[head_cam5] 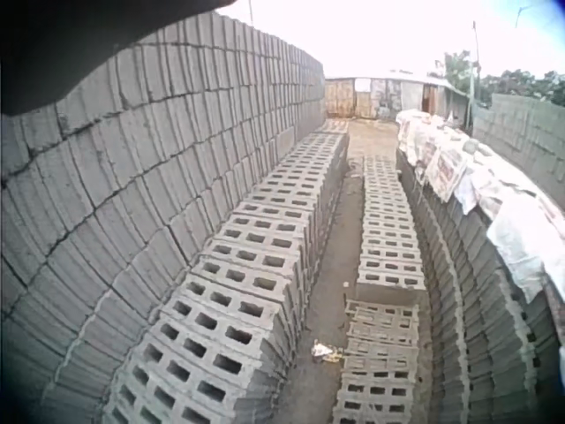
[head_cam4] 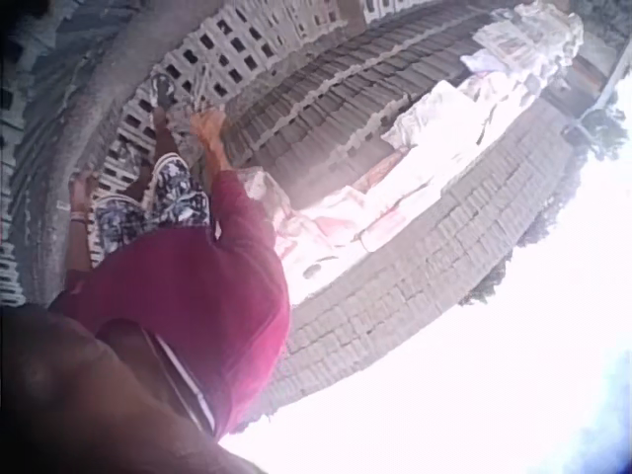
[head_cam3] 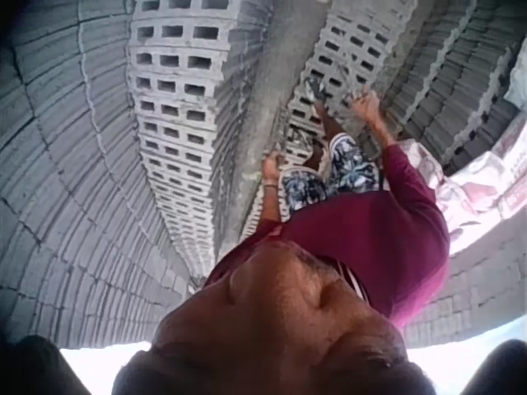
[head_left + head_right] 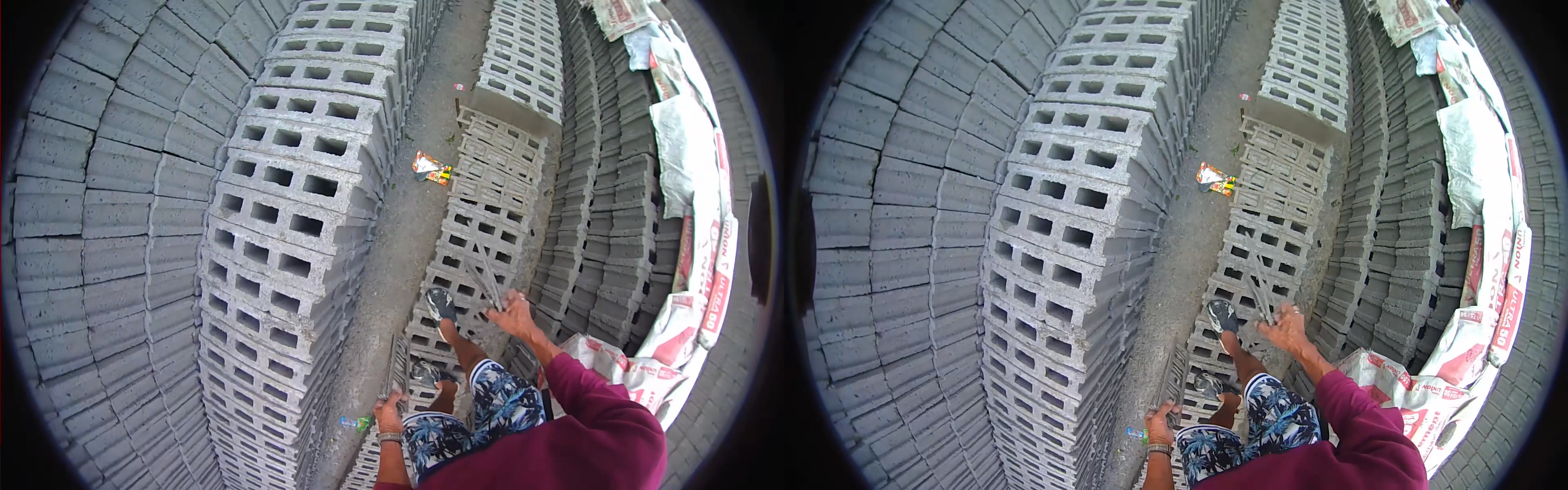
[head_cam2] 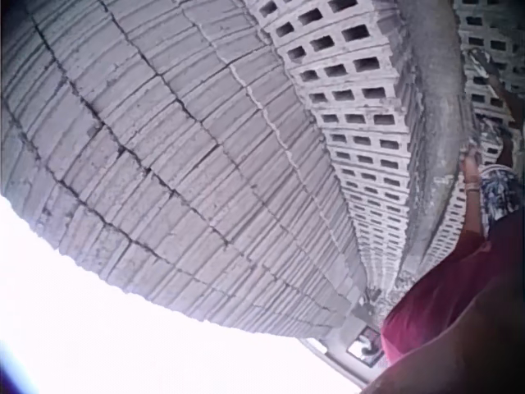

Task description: The person stacks several concrete bricks onto an existing pile by hand, picking them up from the ground and placing them on top of the stack.

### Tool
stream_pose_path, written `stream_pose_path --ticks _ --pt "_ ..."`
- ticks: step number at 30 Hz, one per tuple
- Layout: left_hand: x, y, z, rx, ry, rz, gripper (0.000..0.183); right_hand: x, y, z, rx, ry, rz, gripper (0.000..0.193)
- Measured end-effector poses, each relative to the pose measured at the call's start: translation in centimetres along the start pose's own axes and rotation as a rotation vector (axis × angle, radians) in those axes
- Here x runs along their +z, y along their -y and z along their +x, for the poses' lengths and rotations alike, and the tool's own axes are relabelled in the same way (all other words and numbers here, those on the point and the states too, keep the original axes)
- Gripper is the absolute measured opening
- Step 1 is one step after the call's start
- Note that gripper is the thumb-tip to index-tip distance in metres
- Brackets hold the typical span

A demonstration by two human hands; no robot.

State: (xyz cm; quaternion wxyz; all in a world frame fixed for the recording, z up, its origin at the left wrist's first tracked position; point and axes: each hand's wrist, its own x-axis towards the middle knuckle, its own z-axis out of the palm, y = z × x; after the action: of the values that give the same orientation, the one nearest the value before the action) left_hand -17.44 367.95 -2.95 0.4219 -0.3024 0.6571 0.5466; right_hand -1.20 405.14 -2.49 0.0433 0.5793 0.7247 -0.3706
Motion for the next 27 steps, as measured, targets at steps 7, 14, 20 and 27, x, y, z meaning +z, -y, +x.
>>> stream_pose_path --ticks 7,14,20,27 --pt "-8.3 -1.2 -6.2 0.078 -0.024 -0.288 0.011 -2.3 10.7 -9.2 -0.264 0.187 0.086 0.049" --pt "-18.4 3.0 -12.4 0.181 -0.155 -0.416 0.013 -5.1 19.7 -19.1 -0.266 0.649 0.227 0.037" --pt "-22.0 5.4 -16.3 0.284 -0.298 -0.525 0.015 0.8 18.1 -20.9 0.055 0.819 0.687 0.054" --pt "-27.4 9.3 -22.2 0.303 -0.560 -0.943 0.008 -0.7 14.0 -19.3 0.239 0.799 0.998 0.021"
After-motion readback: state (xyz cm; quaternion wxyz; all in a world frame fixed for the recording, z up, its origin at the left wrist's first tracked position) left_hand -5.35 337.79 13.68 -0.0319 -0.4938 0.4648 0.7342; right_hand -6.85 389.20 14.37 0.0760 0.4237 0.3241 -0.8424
